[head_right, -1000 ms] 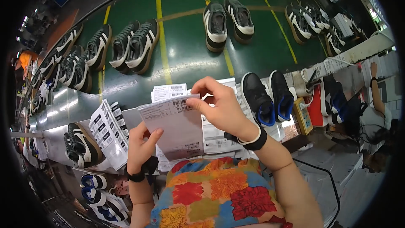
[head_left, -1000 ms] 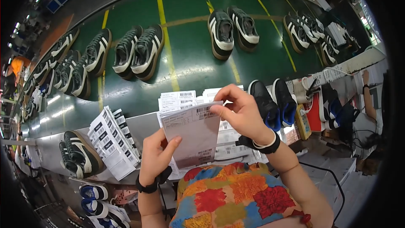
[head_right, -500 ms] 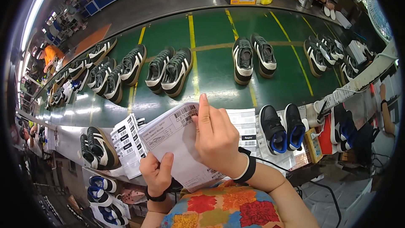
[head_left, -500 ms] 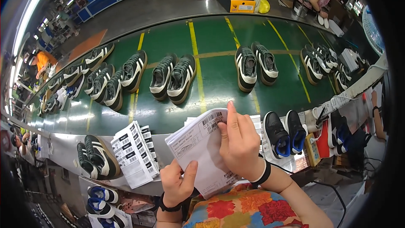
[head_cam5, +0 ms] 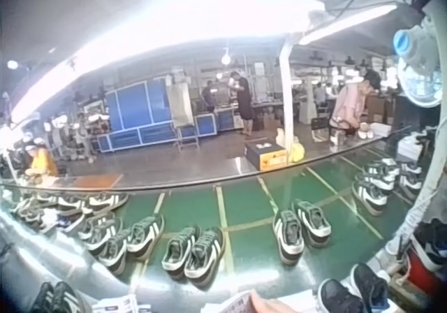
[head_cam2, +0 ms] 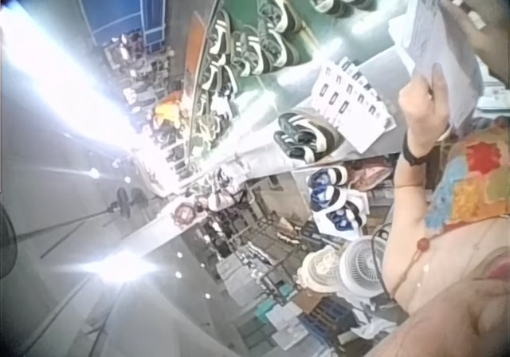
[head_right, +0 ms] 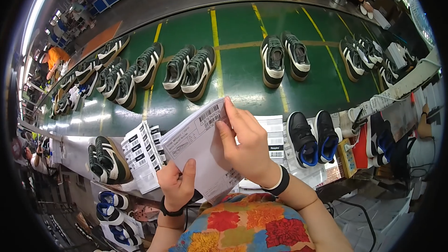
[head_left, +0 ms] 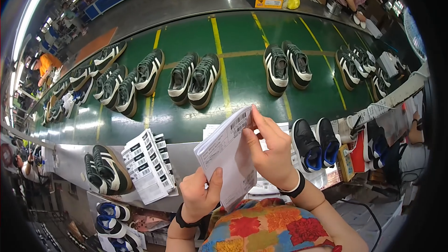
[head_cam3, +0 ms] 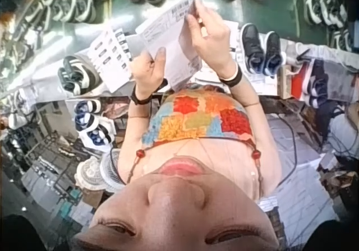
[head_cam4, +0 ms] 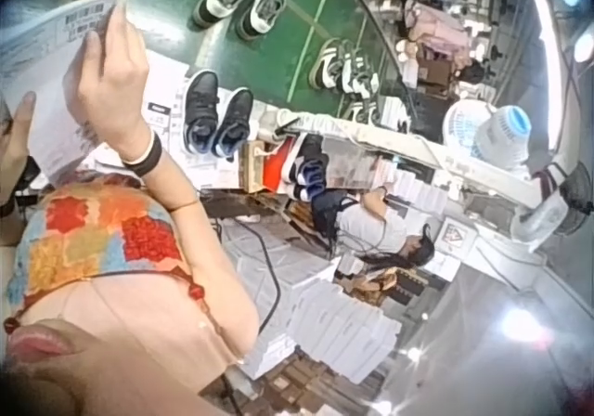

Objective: The recorder is checking shoe quality and labels in a shoe factory environment.

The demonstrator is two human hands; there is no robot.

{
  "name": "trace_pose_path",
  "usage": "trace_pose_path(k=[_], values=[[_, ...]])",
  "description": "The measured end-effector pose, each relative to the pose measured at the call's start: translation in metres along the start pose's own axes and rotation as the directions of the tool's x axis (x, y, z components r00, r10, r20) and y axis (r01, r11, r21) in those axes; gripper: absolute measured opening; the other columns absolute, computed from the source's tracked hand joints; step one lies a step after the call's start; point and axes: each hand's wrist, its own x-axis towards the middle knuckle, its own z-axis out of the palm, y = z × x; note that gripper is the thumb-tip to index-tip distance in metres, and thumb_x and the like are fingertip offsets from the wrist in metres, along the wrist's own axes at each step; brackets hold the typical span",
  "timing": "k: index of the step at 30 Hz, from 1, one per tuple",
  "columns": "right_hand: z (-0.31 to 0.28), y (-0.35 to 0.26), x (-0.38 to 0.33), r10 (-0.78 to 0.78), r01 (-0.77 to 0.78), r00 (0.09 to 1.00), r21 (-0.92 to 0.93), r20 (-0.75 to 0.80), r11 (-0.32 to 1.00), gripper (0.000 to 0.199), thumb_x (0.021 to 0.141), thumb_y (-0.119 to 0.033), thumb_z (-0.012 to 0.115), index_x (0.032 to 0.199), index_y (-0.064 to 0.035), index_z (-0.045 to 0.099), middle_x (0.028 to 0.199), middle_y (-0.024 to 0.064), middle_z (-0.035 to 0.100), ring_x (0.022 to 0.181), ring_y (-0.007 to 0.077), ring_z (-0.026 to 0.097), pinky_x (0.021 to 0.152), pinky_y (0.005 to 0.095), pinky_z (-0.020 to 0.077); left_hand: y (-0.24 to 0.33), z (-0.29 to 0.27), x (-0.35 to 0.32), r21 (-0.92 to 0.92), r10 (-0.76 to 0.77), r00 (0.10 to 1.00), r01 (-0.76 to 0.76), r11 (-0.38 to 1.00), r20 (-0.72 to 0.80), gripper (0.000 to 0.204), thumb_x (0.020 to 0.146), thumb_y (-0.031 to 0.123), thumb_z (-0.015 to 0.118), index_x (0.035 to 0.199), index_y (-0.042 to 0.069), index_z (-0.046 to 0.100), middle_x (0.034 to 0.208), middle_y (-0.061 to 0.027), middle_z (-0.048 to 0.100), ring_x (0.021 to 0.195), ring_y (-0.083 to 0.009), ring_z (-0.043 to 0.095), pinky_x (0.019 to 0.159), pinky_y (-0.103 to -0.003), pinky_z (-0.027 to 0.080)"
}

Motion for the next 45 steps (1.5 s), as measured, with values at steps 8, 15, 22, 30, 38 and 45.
trace_pose_path(k=[8,15,22,30,38,45], values=[[0.016,0.012,0.003,-0.177,0.179,0.983,-0.066,0.039,0.982,0.049,0.086,-0.004,0.067,0.13,0.0114,0.054,0.125,0.0287,0.061,0.09,0.0355,0.063,0.081,0.0359,0.0525,-0.005,0.008,0.004,0.019,-0.021,0.997,0.023,1.0,-0.073,0.014,0.091,0.009,0.066,0.084,-0.004,0.062,0.058,-0.0152,0.059,0.045,-0.0303,0.059,0.044,-0.036,0.043],[0.032,0.028,0.007,0.12,-0.104,0.99,0.19,-0.071,0.976,0.033,0.081,-0.004,0.075,0.11,0.0019,0.061,0.105,0.0175,0.066,0.084,0.0228,0.063,0.073,0.0304,0.0524,-0.009,0.015,0.016,0.037,-0.106,0.994,0.106,0.994,-0.002,0.014,0.093,0.007,0.063,0.086,-0.005,0.06,0.057,-0.0118,0.06,0.044,-0.0179,0.058,0.043,-0.032,0.041],[-0.012,0.018,-0.002,0.208,-0.211,0.977,0.351,0.046,0.912,0.02,0.083,0.004,0.071,0.088,-0.003,0.052,0.079,0.0023,0.053,0.07,0.0077,0.051,0.065,0.0237,0.0461,-0.047,0.022,0.044,0.185,-0.162,0.976,0.133,0.974,0.148,0.013,0.093,0.007,0.059,0.102,-0.002,0.062,0.063,-0.0221,0.06,0.054,-0.0385,0.062,0.049,-0.043,0.046],[-0.16,0.141,0.126,0.369,-0.252,0.911,0.459,-0.185,0.852,0.019,0.088,-0.007,0.07,0.101,-0.0051,0.056,0.084,0.001,0.06,0.067,0.0079,0.055,0.061,0.0215,0.046,-0.166,0.004,0.028,0.347,-0.382,0.734,0.211,0.914,0.562,0.032,0.091,0.026,0.067,0.089,-0.006,0.061,0.067,-0.023,0.063,0.063,-0.0401,0.064,0.058,-0.044,0.049],[-0.208,0.393,0.184,0.636,-0.637,0.723,0.096,-0.271,0.765,0.044,0.076,-0.023,0.086,0.106,-0.002,0.062,0.086,0.0029,0.064,0.075,0.0153,0.061,0.068,0.0287,0.0491,-0.161,0.02,0.16,0.445,0.166,0.896,-0.357,0.822,0.411,0.068,0.07,0.022,0.083,0.127,0.001,0.054,0.128,-0.0171,0.054,0.113,-0.0376,0.051,0.096,-0.044,0.046],[-0.174,0.338,0.18,0.222,-0.557,0.746,-0.407,-0.628,0.724,0.104,0.069,-0.027,0.089,0.141,0.0051,0.022,0.134,0.0264,0.038,0.122,0.0317,0.042,0.102,0.0407,0.0396,-0.239,0.052,0.224,0.396,0.301,0.736,-0.607,0.688,0.606,0.036,0.058,0.03,0.085,0.082,0.005,0.073,0.124,-0.0103,0.057,0.112,-0.0294,0.048,0.091,-0.04,0.04]])
